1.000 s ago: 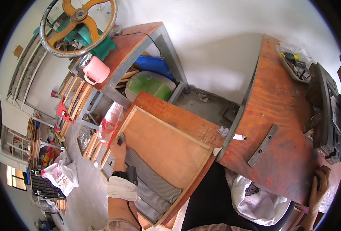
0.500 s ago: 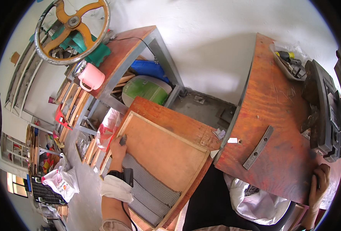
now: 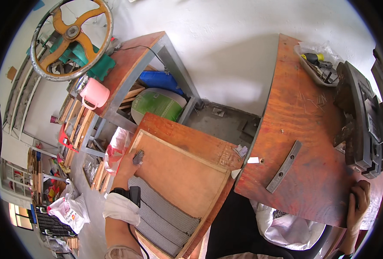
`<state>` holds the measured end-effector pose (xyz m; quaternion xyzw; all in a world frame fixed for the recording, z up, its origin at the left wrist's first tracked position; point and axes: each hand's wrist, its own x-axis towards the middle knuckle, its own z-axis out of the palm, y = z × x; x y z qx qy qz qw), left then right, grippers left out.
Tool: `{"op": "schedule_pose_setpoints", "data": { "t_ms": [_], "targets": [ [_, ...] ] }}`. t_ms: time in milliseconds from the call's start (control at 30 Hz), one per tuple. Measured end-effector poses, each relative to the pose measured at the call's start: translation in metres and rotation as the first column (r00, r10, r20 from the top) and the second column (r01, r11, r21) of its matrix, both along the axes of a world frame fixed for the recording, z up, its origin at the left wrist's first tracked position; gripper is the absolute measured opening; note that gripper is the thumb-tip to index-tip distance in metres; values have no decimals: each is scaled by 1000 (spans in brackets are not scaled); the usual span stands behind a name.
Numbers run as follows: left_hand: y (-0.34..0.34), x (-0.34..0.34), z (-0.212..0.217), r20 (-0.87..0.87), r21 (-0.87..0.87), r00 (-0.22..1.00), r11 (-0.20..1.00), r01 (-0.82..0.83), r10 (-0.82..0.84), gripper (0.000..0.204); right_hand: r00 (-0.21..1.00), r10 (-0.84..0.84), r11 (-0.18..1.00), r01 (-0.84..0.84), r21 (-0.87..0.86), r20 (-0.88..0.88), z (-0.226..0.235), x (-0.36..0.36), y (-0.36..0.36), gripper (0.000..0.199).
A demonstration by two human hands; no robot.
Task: The person picks up a stack of metal strips from a wooden tray, places them into a manual press, and rotates a large wheel to cut them. They then remove the cut pieces and place them into a white bag before repeating the process.
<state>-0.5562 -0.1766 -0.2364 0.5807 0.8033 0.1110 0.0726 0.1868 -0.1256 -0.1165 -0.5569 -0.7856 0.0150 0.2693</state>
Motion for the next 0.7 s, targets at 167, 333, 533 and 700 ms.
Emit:
{"op": "schedule_pose_setpoints", "data": {
  "t_ms": [167, 333, 533, 700],
  "targets": [
    [14, 20, -9, 10, -48, 982, 981, -189, 190, 50, 1000, -14, 1000, 14, -1, 2, 2, -3, 1, 13],
    [15, 30, -20, 46, -19, 944, 945, -327, 327, 42, 999, -32, 999, 32, 6, -3, 4, 1, -3, 14],
    [8, -4, -47, 263, 160, 952, 966, -202, 156, 38, 996, 13, 1000, -13, 9, -87, 26, -25, -2, 21],
    [41, 121, 101, 812, 209, 583, 922, -327, 23, 37, 994, 65, 995, -59, 75, -85, 31, -39, 7, 19]
  ]
}}
